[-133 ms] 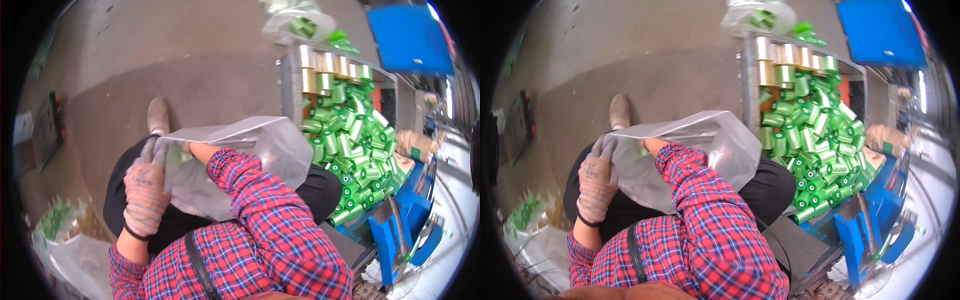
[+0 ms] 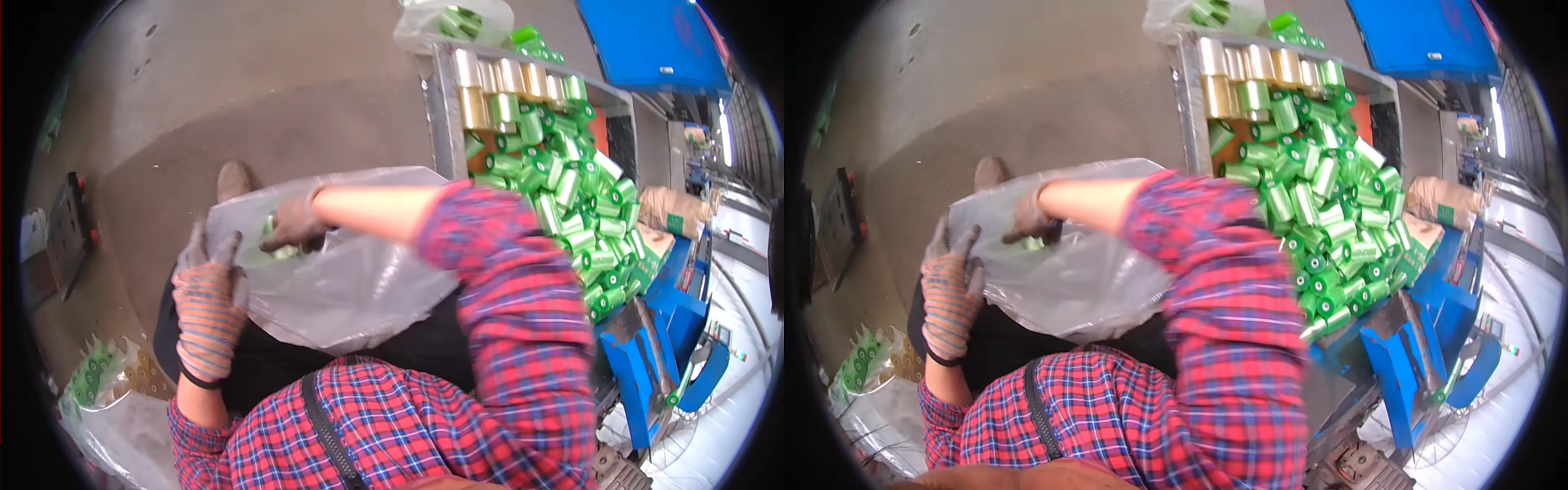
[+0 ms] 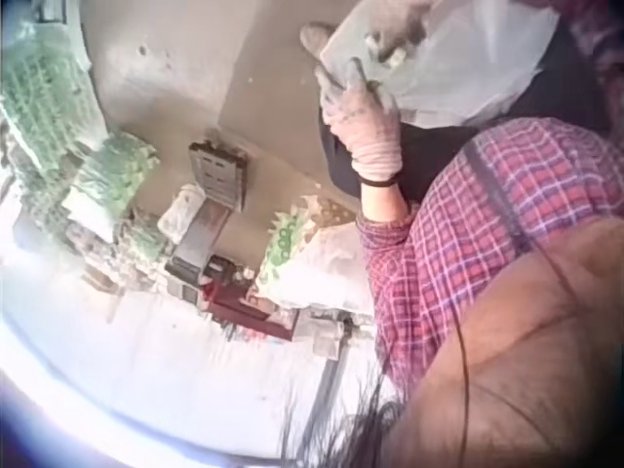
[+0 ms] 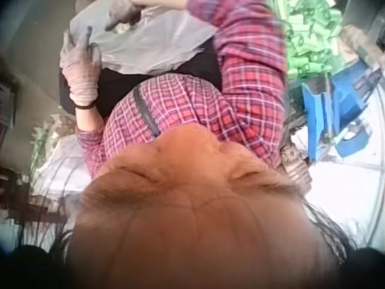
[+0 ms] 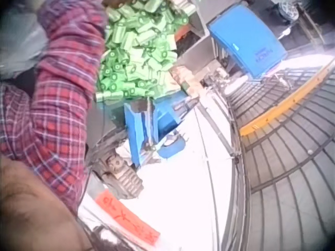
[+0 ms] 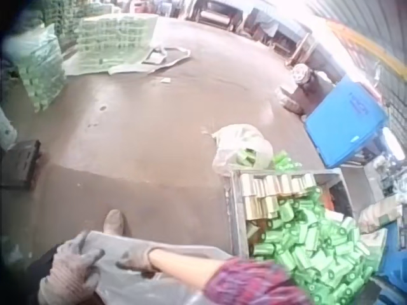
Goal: Packing green cylindrical items into a large plastic bag.
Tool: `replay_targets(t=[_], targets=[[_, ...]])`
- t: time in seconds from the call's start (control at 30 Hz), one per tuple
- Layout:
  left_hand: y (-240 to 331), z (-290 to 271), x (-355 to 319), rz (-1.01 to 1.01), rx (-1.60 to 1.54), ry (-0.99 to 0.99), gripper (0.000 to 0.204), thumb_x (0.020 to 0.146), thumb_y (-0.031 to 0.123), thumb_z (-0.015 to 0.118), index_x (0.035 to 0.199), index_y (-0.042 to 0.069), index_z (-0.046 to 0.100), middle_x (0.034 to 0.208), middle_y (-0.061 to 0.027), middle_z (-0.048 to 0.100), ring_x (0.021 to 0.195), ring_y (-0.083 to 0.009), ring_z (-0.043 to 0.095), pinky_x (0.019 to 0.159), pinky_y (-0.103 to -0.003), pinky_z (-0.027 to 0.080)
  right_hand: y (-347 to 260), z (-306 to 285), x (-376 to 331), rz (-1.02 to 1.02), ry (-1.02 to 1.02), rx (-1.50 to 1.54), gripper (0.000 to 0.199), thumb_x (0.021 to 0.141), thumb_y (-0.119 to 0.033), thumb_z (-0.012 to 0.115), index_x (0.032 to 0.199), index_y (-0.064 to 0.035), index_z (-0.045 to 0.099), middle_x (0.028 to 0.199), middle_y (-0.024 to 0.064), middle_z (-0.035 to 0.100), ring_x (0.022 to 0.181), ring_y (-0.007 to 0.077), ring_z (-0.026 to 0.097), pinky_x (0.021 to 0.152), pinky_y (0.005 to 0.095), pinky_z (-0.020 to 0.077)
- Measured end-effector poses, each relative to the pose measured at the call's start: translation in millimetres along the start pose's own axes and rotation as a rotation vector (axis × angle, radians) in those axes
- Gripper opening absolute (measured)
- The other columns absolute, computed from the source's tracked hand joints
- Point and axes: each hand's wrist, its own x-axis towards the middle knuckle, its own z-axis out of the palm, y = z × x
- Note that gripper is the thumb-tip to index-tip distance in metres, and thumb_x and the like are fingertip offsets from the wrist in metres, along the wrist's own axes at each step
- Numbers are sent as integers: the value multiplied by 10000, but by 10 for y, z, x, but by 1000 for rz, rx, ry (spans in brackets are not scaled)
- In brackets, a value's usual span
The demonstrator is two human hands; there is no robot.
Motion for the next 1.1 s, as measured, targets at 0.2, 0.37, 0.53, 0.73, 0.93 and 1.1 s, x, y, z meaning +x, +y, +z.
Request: replay_targets(t=[0.2,0.37,0.53,0.73,0.93,1.1], targets=[[336,-216,233,304,74,373,427,659,-6,548,1072,89,595,1176,-155,518,1088,-330,484,931,-386,367,1695,-717,-2066,-48,1360,531,330,789,-323,587,893,-10,592,738,39,585,630,109,559,552,252,463],[595,183,331,568,-300,-304,280,637,-7,551,905,41,616,1001,-114,590,988,-283,537,879,-389,397,4039,-129,-870,261,1376,1128,470,677,-296,707,982,33,566,904,165,619,815,248,603,709,309,468],[504,461,171,480,260,-875,306,730,373,537,700,87,644,615,-137,610,660,-318,605,781,-419,427,4454,-120,-201,465,1567,862,625,635,-311,729,1095,55,517,1081,223,573,977,307,567,826,345,439],[602,415,228,529,62,-714,256,726,367,569,754,137,679,993,-176,607,991,-322,543,832,-447,427,4446,721,-713,-577,1387,1498,661,744,-465,628,1257,-103,422,1270,51,468,1135,252,456,1017,474,275],[397,-48,275,363,11,241,196,624,278,650,778,158,677,1265,-154,450,1243,-376,306,1043,-492,182,2044,639,-2465,-639,1148,1258,855,680,-588,638,1275,-35,369,1085,137,546,941,256,587,812,397,510],[6,116,84,92,94,-206,175,683,222,614,834,143,654,1016,-115,600,1063,-301,503,980,-467,291,259,175,-1578,-136,513,462,649,687,-576,606,969,8,612,838,106,619,694,185,575,620,301,450]])
